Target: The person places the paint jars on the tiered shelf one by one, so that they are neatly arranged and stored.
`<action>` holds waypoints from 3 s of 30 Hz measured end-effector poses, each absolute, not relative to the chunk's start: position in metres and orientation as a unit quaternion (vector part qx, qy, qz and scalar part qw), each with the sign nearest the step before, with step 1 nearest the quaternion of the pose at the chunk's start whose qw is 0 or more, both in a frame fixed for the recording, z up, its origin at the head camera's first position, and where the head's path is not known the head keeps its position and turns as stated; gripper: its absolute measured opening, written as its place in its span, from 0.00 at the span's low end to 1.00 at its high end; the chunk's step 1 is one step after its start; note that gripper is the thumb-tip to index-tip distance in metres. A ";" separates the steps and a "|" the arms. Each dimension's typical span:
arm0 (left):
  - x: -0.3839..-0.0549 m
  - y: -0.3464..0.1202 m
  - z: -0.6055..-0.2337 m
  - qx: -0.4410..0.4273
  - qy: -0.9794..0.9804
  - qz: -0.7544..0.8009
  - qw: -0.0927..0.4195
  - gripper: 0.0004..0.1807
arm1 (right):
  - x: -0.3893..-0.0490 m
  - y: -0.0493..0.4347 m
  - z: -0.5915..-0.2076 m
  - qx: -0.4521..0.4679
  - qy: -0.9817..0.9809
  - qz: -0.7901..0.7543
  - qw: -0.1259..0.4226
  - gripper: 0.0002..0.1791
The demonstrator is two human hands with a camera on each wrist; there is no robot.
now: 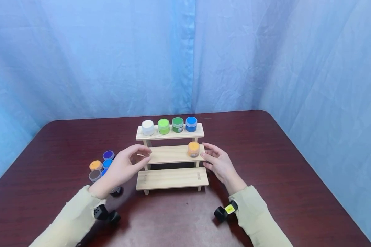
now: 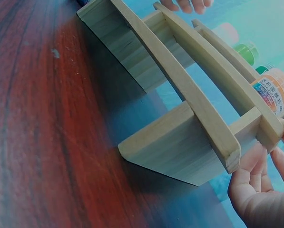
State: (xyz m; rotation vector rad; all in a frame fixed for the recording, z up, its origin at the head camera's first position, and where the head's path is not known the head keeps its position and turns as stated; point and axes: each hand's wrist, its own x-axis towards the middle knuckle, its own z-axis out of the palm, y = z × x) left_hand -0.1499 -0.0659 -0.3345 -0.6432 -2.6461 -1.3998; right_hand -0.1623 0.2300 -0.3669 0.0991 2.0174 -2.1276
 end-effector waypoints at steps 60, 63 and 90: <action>-0.112 -0.155 -0.370 -0.166 -0.919 -0.354 0.060 0.15 | -0.161 0.228 -0.366 0.041 0.692 -0.714 0.100 0.30; -0.112 -0.156 -0.371 -0.173 -0.915 -0.358 0.063 0.14 | -0.161 0.228 -0.366 0.041 0.694 -0.712 0.101 0.30; -0.108 -0.157 -0.370 -0.170 -0.928 -0.330 0.027 0.13 | -0.161 0.229 -0.367 0.037 0.700 -0.706 0.100 0.31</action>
